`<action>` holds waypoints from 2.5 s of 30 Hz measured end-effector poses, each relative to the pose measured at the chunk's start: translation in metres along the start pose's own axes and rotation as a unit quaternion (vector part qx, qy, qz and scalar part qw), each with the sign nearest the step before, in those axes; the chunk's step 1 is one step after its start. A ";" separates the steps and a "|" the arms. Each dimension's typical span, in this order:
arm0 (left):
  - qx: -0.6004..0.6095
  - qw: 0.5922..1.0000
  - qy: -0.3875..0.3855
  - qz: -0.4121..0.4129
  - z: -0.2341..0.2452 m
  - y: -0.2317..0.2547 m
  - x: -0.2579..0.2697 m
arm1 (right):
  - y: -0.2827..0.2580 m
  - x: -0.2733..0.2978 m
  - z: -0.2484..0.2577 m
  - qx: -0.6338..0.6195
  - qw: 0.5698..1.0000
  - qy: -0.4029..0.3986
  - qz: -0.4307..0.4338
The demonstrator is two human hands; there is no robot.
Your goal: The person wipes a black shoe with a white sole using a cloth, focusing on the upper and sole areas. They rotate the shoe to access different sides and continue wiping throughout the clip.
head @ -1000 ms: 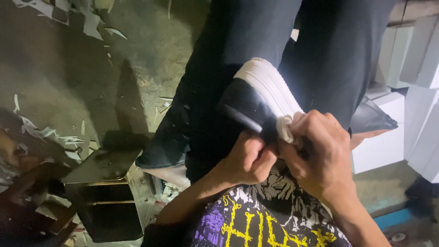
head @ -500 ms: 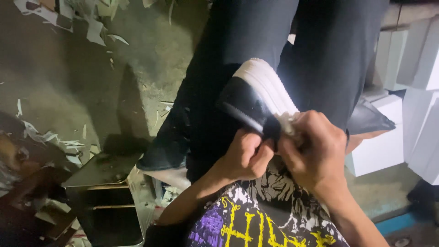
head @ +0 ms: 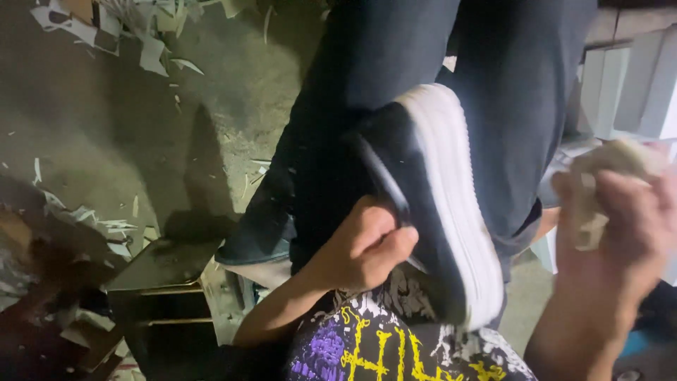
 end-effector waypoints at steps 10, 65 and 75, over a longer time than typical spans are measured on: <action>0.056 0.989 -0.039 0.129 0.005 0.033 -0.001 | -0.042 0.043 -0.036 0.111 0.970 -0.209 0.052; 0.009 0.996 0.012 0.087 -0.049 -0.041 0.010 | -0.018 0.030 -0.048 0.235 0.919 -0.315 0.024; -0.062 0.994 0.018 0.084 -0.050 -0.027 0.006 | -0.008 0.040 -0.033 0.293 0.904 -0.306 0.062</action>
Point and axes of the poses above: each hand's wrist, its own x-axis away from the middle knuckle, its own z-axis out of the back of the hand, y = z × x, the point moved 1 cm from there along -x, towards the middle knuckle, and after that the axes turned 4 degrees about -y, right-handed, at the moved point
